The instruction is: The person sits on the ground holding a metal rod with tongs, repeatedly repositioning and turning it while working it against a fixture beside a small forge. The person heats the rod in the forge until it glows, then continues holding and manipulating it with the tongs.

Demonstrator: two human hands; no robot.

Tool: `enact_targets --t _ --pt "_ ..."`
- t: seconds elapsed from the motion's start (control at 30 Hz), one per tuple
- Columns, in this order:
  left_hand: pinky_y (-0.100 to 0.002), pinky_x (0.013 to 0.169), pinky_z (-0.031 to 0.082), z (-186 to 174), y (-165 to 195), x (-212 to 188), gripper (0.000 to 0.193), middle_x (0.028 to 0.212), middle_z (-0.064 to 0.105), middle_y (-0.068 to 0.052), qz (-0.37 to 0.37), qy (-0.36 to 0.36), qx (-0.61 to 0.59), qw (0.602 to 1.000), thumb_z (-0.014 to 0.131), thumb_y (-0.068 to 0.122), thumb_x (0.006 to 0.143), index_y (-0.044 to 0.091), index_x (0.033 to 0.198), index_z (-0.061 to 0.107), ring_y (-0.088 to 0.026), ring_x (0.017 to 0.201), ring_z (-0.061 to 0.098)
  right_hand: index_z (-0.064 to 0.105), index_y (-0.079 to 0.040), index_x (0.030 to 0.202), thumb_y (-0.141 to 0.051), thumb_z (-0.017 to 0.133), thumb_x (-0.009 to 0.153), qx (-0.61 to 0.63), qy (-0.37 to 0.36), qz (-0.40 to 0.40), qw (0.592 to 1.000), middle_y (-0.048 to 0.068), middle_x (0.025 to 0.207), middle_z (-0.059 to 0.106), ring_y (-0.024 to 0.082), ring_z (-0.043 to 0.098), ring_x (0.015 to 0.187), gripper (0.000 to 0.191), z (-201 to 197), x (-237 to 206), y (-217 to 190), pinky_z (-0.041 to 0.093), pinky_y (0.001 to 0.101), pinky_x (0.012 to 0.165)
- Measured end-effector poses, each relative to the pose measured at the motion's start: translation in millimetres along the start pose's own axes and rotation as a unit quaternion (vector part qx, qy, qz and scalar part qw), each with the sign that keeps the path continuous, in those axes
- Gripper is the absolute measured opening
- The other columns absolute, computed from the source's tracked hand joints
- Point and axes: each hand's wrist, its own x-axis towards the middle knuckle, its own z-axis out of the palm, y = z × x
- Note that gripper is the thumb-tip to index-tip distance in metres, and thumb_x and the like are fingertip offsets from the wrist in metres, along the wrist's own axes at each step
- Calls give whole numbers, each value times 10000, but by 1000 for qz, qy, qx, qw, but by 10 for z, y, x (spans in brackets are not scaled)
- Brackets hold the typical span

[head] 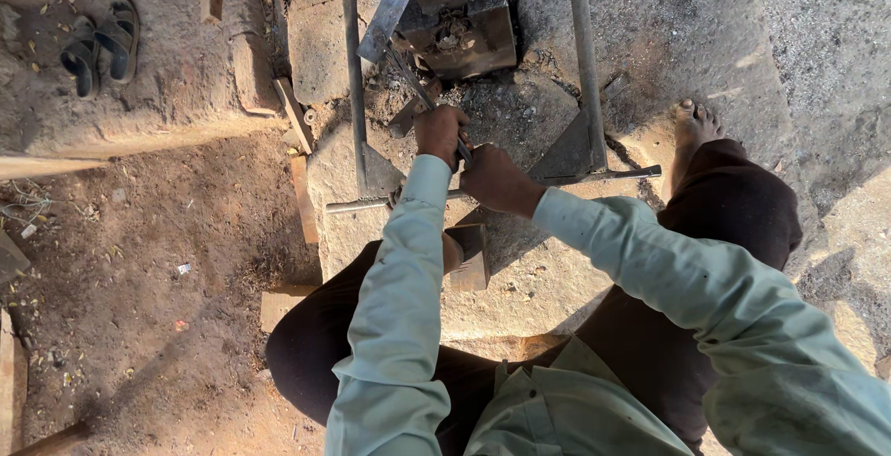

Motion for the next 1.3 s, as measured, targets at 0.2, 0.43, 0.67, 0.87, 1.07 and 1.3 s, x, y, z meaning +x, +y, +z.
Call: enact_targets --t 0.2,0.43,0.67,0.87,1.07,1.3 --pt "-409 408 453 307 -21 -1 161 550 582 -153 10 22 -30 999 685 56 755 -72 671 634 -263 409 547 639 91 755 -146 637 851 -58 -4 4 998 302 735 633 458 705 701 256 -274 -5 189 588 509 658" --pt "-412 453 449 644 31 -99 171 566 609 -163 -7 37 -46 998 673 57 750 -86 667 628 -269 447 578 655 87 777 -156 668 806 -6 -14 70 997 289 706 674 420 729 710 245 -695 -145 217 584 493 665" --pt "-411 476 471 846 177 -232 135 608 642 -159 2 55 -14 998 665 41 732 -78 674 642 -255 483 611 670 61 831 -174 691 815 -44 -44 44 997 254 759 705 388 741 718 237 -969 -116 284 592 460 688" --pt "-419 502 505 964 229 -185 155 629 657 -174 16 67 -22 997 672 42 699 -111 688 650 -275 504 642 685 46 879 -172 672 870 -270 -75 -138 950 201 737 666 347 734 698 218 -1044 -10 454 632 417 724" --pt "-418 554 529 1090 220 -149 190 673 695 -202 33 101 8 994 701 78 675 -110 667 668 -298 553 672 697 46 893 -232 680 891 -300 -96 -113 942 200 746 670 337 736 694 278 -1203 -20 423 625 420 717" --pt "-440 691 547 1195 233 -4 309 734 722 -227 60 133 123 982 719 146 672 -160 705 691 -347 673 718 714 48 903 -138 702 840 -278 -123 -82 949 179 752 703 292 761 715 197 -1310 79 576 633 384 729"
